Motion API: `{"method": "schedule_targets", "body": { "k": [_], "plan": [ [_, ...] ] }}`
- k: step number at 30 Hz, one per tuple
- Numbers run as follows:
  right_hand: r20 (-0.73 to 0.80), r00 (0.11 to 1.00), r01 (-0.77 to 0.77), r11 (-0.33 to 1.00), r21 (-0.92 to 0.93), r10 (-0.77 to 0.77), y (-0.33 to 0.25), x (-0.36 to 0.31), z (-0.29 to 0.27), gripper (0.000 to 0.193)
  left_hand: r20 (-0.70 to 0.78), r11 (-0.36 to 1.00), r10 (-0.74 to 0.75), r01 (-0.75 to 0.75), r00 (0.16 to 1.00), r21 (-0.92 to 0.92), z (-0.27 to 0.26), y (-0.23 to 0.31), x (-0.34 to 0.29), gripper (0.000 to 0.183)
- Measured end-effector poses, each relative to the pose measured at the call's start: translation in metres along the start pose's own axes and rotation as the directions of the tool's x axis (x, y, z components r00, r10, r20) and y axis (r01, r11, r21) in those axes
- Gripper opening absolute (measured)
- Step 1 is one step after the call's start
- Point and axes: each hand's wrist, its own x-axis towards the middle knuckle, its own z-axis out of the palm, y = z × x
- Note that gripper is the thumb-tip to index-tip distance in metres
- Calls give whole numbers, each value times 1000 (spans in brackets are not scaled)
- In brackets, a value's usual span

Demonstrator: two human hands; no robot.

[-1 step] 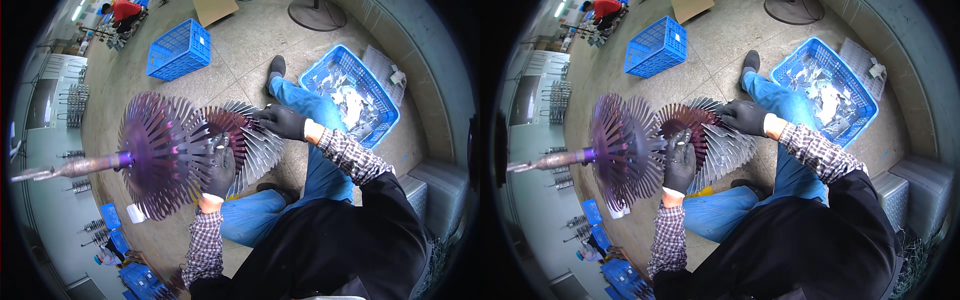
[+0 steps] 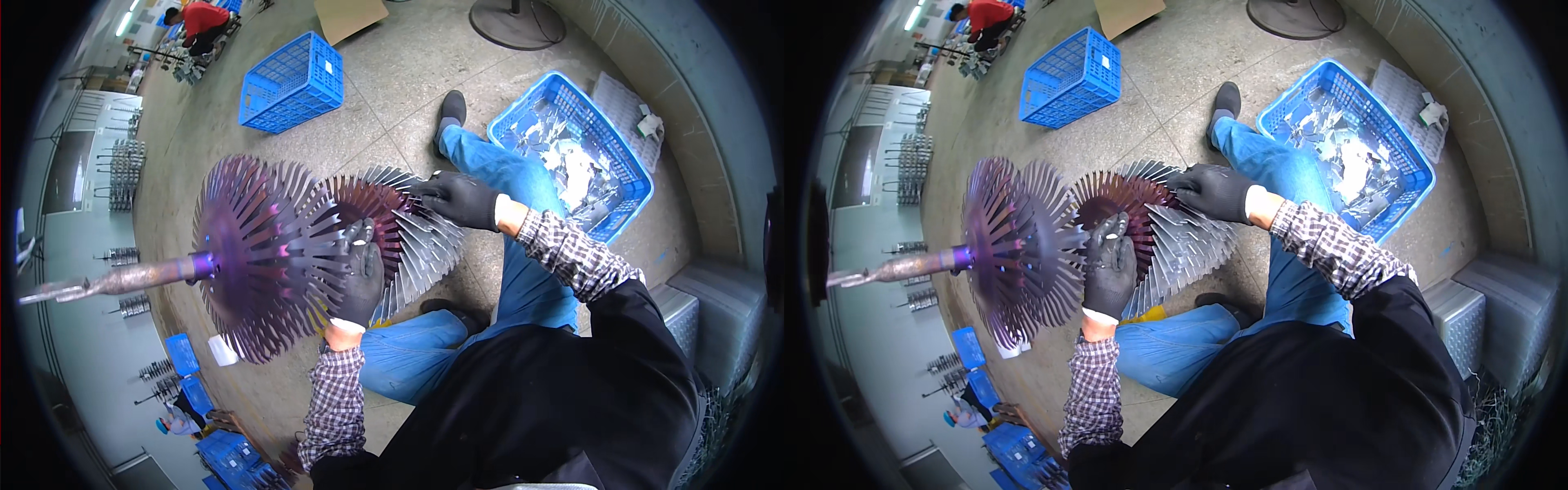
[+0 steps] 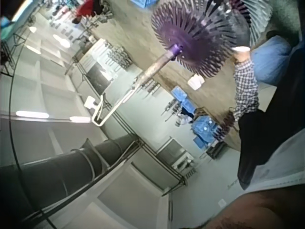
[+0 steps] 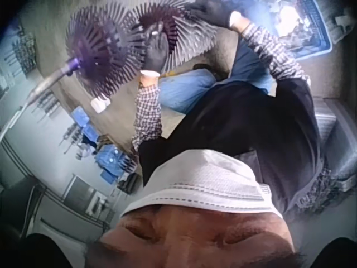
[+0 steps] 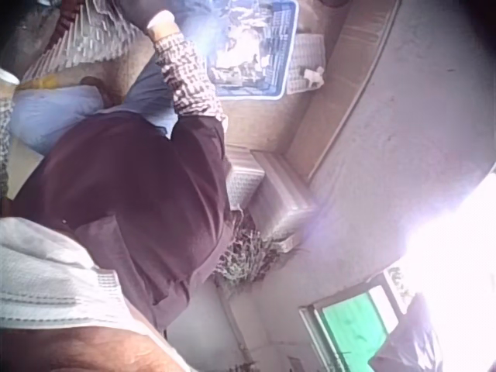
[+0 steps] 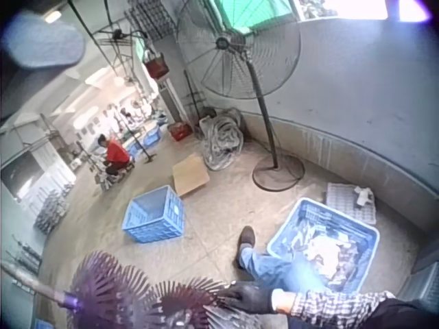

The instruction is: Assembling and inspecting small metal components on a rotating spiked rack.

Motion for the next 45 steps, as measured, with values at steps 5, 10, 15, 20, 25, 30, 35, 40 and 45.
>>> {"method": "schedule_targets", "body": {
  "k": [5, 10, 15, 20, 25, 30, 35, 40, 45],
  "plan": [
    [240, 954, -168, 983, -68, 180, -14, 29, -8, 27, -1, 997, 65, -65, 998, 45, -5, 4, 4, 44],
    [447, 868, -247, 969, 10, 217, 9, 59, 4, 25, -21, 987, 133, -130, 991, 92, -9, 18, 10, 42],
    [580, 800, -198, 980, 16, 153, 37, 87, 15, 25, -23, 996, 61, -59, 998, 68, -8, 19, 9, 41],
    [552, 814, -12, 955, -297, 182, 3, 91, 11, 23, -18, 989, 81, -78, 997, 123, -9, 15, 8, 41],
    [535, 805, 12, 894, -447, 257, -7, 95, 5, 25, -21, 989, 118, -115, 993, 96, -7, 13, 9, 41],
    [678, 685, -303, 950, -67, 267, 36, 106, 4, 27, -36, 989, 149, -148, 988, 29, -9, 14, 12, 42],
    [733, 644, -338, 941, 15, 220, 41, 113, 13, 29, -35, 985, 160, -158, 986, 65, -8, 6, 7, 42],
    [675, 687, -182, 963, -200, 270, 15, 115, 12, 34, -26, 982, 120, -115, 992, 151, -9, 2, 1, 41],
    [478, 879, 155, 945, -288, 2, 64, 105, 26, 31, 19, 987, 163, -163, 986, 2, 2, 9, 23, 36]
  ]
}}
